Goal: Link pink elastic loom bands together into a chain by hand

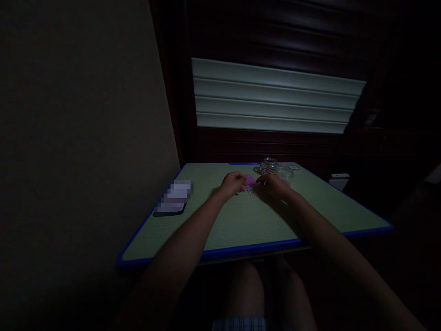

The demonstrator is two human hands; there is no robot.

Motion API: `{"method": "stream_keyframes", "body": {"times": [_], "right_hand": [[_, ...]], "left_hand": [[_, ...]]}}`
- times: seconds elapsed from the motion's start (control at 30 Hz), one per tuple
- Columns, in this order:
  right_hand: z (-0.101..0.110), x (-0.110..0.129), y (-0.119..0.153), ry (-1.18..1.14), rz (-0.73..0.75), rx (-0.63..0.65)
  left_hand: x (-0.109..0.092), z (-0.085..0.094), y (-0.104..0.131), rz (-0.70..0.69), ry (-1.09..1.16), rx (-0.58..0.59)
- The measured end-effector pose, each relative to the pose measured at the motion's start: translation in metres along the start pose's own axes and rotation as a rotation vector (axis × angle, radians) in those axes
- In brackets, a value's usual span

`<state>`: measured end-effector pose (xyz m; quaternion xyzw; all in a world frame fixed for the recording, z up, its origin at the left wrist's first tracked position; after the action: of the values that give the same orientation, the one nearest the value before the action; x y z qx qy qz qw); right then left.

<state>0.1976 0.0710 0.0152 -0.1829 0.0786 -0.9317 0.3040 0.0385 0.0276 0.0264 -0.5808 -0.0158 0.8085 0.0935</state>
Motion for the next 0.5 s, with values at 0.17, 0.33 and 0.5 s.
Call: {"method": "stream_keyframes", "body": {"times": [0.17,0.33,0.5], "right_hand": [[-0.0046,-0.0003,0.0001,0.024,-0.048,0.005],[-0.0035,0.0016,-0.0006,0.047,-0.021,0.021],[-0.0003,0.0053,0.0028,0.060,-0.015,0.020]], "left_hand": [[0.0014,-0.0005,-0.0021,-0.004,0.006,0.000],[0.0042,-0.0004,-0.0045,0.000,-0.003,0.003],[0.0050,-0.0001,-0.0038,0.001,-0.003,0.003]]}}
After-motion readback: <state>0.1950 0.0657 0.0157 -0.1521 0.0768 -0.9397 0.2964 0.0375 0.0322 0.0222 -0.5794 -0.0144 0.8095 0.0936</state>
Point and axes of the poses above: each hand's wrist, its own y-axis away from the middle knuckle, its own z-axis out of the back of the hand, x = y × z, the point moved 4 cm from there along -y, towards the middle knuckle, and after that the axes turned 6 degrees about x, right-handed, at the moved point
